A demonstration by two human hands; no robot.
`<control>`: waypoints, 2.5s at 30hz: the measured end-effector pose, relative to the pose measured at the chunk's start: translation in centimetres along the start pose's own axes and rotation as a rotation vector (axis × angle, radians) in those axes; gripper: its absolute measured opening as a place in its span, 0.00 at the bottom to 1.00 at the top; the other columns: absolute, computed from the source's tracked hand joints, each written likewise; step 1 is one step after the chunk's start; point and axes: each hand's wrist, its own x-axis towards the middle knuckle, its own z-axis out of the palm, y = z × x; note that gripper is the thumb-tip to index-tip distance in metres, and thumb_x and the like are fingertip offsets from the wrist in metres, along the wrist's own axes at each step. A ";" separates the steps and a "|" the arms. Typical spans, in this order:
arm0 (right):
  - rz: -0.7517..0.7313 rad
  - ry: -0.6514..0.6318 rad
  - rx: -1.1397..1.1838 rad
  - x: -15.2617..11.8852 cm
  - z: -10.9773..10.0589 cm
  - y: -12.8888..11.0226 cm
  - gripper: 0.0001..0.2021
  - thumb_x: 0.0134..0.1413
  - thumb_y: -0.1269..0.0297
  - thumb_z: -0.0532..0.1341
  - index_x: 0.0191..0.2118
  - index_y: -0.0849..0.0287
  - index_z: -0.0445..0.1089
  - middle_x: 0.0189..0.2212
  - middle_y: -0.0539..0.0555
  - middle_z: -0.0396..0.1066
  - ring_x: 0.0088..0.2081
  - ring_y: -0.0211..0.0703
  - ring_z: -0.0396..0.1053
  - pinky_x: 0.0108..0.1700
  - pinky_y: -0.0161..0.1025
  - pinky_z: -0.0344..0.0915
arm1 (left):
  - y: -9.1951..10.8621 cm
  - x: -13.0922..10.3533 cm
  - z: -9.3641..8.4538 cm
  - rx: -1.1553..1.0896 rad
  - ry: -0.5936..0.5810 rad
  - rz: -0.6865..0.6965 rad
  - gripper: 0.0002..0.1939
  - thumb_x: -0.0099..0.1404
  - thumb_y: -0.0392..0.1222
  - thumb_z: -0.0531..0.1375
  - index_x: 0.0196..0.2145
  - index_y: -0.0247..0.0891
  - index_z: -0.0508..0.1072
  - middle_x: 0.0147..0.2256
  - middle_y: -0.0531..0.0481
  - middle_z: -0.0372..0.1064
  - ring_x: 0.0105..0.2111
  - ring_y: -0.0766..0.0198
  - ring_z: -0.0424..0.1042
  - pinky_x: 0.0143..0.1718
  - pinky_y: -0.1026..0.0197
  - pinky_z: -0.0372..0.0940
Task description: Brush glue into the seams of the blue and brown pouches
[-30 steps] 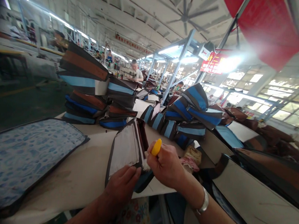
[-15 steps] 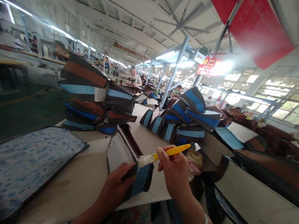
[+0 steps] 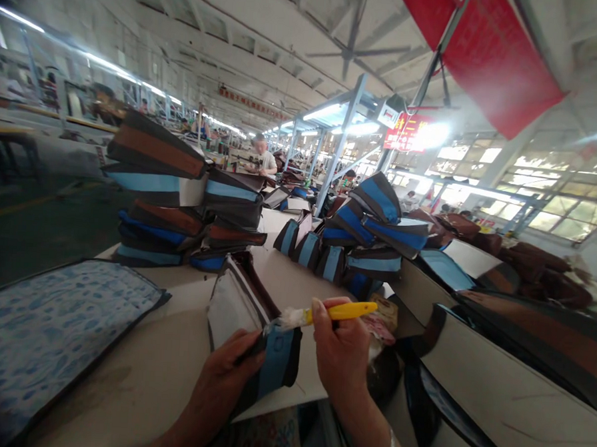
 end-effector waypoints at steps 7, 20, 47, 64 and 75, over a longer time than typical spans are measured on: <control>-0.223 0.003 -0.227 -0.6 1.0 0.7 0.14 0.61 0.54 0.59 0.29 0.57 0.68 0.19 0.49 0.69 0.22 0.43 0.69 0.28 0.38 0.61 | 0.5 -0.2 -0.5 -0.066 0.017 -0.051 0.13 0.65 0.45 0.59 0.43 0.40 0.79 0.33 0.51 0.65 0.36 0.61 0.68 0.39 0.62 0.63; -0.073 0.067 0.023 -1.2 -0.2 1.9 0.14 0.59 0.52 0.62 0.31 0.57 0.68 0.18 0.47 0.66 0.21 0.41 0.66 0.26 0.36 0.62 | -0.7 0.0 -2.5 -0.129 -0.046 -0.101 0.13 0.66 0.46 0.60 0.43 0.40 0.78 0.37 0.50 0.68 0.40 0.60 0.68 0.43 0.61 0.63; 0.226 -0.227 0.729 -5.7 2.6 -0.7 0.12 0.58 0.55 0.65 0.41 0.57 0.69 0.19 0.47 0.66 0.17 0.33 0.59 0.16 0.29 0.55 | -3.0 -3.0 -6.2 0.734 0.703 0.292 0.16 0.62 0.45 0.62 0.45 0.37 0.68 0.36 0.46 0.70 0.35 0.57 0.73 0.38 0.55 0.71; 0.028 -0.318 0.431 -1.2 6.5 -7.1 0.14 0.59 0.51 0.62 0.32 0.57 0.67 0.17 0.45 0.65 0.17 0.36 0.64 0.20 0.33 0.60 | 5.1 -2.0 -7.4 0.147 0.199 0.058 0.10 0.63 0.42 0.61 0.41 0.41 0.80 0.37 0.49 0.73 0.38 0.60 0.73 0.39 0.64 0.67; -0.361 -0.185 0.296 -1.8 5.6 -8.0 0.08 0.61 0.62 0.61 0.31 0.57 0.67 0.21 0.46 0.67 0.21 0.36 0.66 0.25 0.33 0.62 | 5.0 -1.7 -7.9 0.140 0.231 -0.025 0.09 0.61 0.44 0.62 0.37 0.41 0.80 0.34 0.52 0.73 0.37 0.60 0.73 0.40 0.64 0.67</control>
